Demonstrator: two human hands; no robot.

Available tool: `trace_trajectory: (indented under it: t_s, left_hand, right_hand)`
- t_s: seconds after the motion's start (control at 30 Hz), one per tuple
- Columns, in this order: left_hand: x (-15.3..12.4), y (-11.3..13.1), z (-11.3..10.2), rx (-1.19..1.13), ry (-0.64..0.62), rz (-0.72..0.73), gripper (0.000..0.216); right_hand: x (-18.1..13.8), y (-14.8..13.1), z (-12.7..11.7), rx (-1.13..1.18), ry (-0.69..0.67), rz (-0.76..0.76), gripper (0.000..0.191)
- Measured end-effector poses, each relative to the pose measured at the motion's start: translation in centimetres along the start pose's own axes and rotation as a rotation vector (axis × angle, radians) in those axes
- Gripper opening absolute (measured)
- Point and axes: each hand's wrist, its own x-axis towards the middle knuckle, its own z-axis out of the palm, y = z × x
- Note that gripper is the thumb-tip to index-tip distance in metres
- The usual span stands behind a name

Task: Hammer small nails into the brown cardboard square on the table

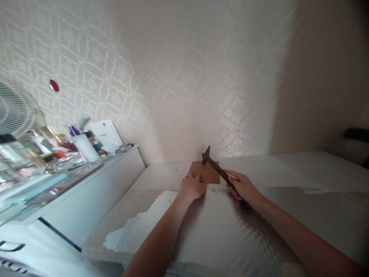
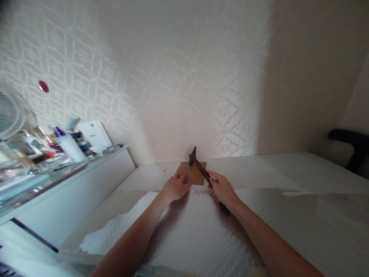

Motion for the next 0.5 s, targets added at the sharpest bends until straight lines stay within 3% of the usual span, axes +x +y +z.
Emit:
trace_trajectory:
  t_s: [0.5]
  left_hand:
    - [0.17,0.01,0.33,0.007,0.033,0.013,0.057]
  right_hand:
    - [-0.01,-0.01,0.07,-0.013,0.006,-0.032,0.042]
